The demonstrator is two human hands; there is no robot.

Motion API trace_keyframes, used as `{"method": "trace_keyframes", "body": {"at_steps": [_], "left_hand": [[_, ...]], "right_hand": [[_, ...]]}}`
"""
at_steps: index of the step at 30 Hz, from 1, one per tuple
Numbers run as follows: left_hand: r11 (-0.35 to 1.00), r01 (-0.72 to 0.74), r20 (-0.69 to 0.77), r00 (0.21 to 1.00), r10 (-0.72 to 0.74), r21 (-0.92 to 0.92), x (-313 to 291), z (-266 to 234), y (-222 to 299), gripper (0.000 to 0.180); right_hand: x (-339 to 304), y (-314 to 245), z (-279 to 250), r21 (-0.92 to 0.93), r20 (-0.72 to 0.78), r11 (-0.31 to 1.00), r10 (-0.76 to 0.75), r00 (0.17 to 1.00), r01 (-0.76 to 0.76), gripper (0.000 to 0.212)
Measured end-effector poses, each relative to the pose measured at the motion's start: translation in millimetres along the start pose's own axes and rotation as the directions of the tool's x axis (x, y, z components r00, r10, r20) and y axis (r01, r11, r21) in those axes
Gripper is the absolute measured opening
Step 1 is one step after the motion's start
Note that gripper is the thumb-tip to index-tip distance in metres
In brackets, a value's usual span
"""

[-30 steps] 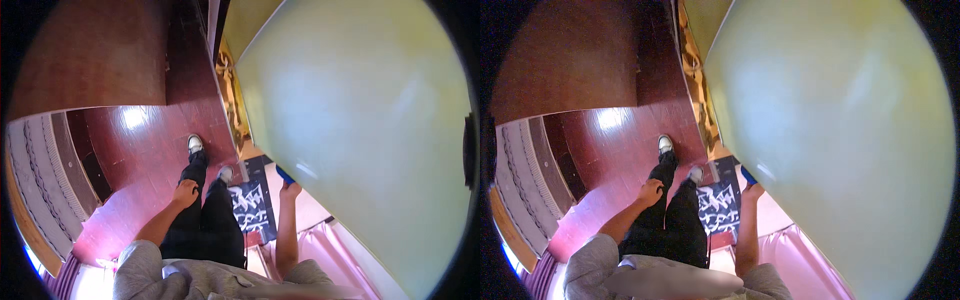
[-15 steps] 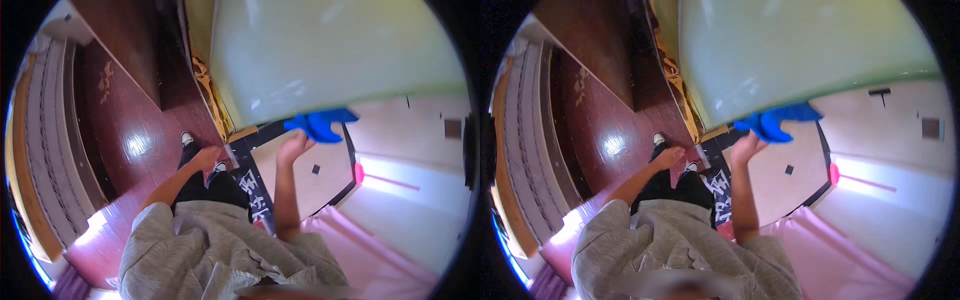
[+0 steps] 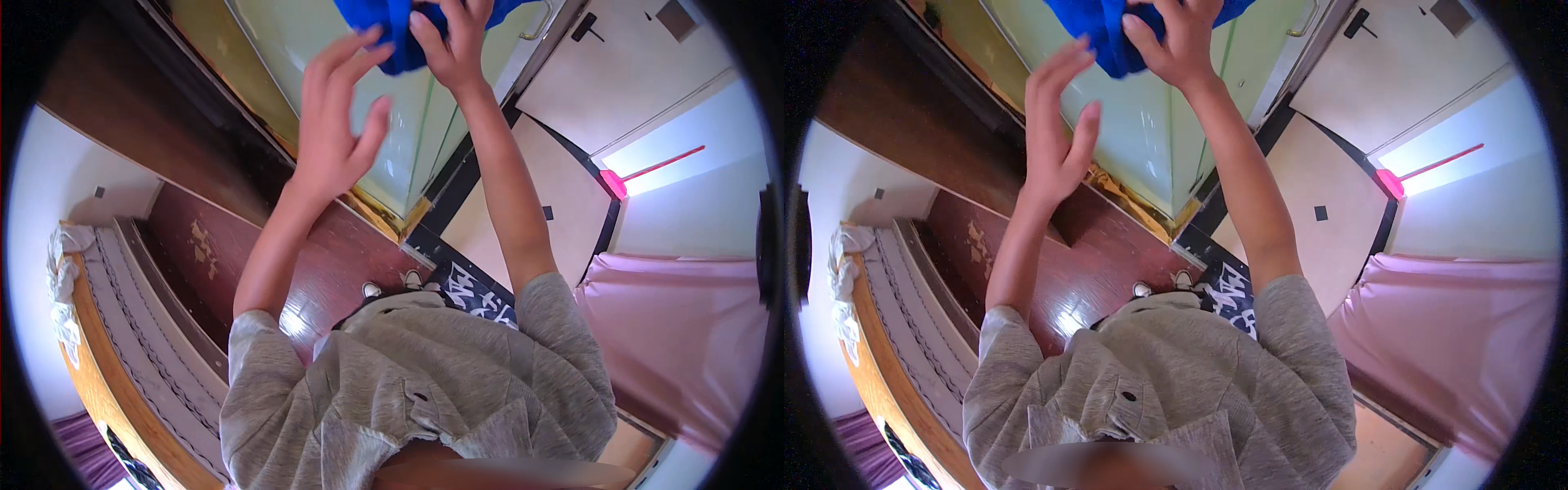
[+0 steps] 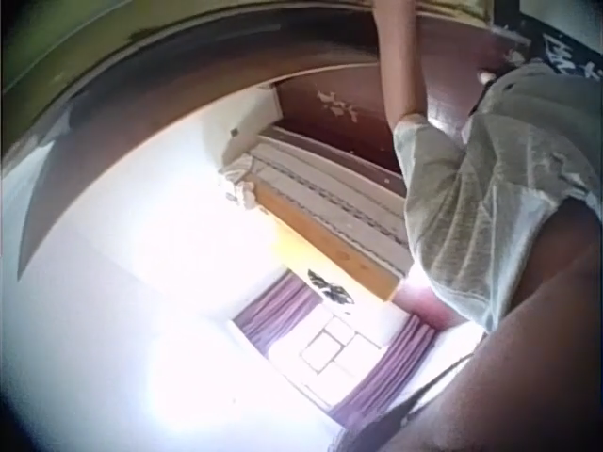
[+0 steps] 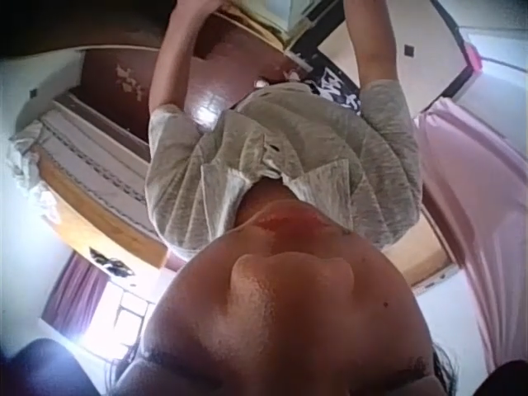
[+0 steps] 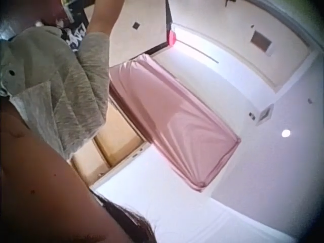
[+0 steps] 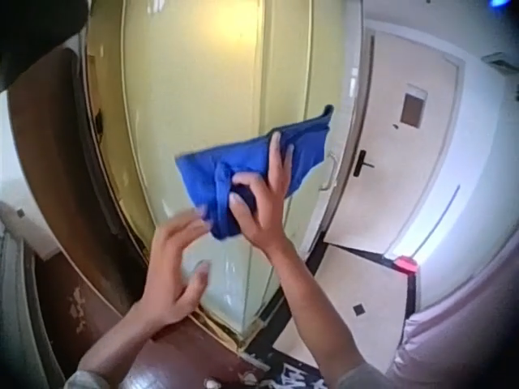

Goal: Clean various surfaces in the room using a blue cloth.

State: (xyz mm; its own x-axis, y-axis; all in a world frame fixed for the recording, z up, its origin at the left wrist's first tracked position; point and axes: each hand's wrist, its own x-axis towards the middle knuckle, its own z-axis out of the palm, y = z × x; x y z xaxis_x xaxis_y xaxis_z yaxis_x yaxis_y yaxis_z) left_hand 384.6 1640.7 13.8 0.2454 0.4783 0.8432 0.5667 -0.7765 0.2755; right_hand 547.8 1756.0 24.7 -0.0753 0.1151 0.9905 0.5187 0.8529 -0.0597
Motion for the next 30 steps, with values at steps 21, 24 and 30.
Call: {"method": "trace_keyframes", "body": {"at_steps": [21,24,30], "left_hand": [[0.969,-0.17,0.142,0.979,0.145,0.178,-53.1,127.5,-125.5,0.059],[0.983,-0.048,0.096,0.995,0.031,0.18,-106.3,142.3,-124.8,0.064],[0.857,0.504,0.239,0.823,-0.515,0.108,-210.2,160.6,-79.3,0.072]], "right_hand": [[-136.4,26.0,38.6,0.209,-0.035,0.88,0.443,0.896,-0.427,0.083],[-188.2,25.1,47.2,0.193,-0.004,0.899,0.4,0.916,-0.392,0.08],[-306.6,23.4,40.5,0.087,0.273,0.89,0.412,0.87,-0.448,0.092]]}}
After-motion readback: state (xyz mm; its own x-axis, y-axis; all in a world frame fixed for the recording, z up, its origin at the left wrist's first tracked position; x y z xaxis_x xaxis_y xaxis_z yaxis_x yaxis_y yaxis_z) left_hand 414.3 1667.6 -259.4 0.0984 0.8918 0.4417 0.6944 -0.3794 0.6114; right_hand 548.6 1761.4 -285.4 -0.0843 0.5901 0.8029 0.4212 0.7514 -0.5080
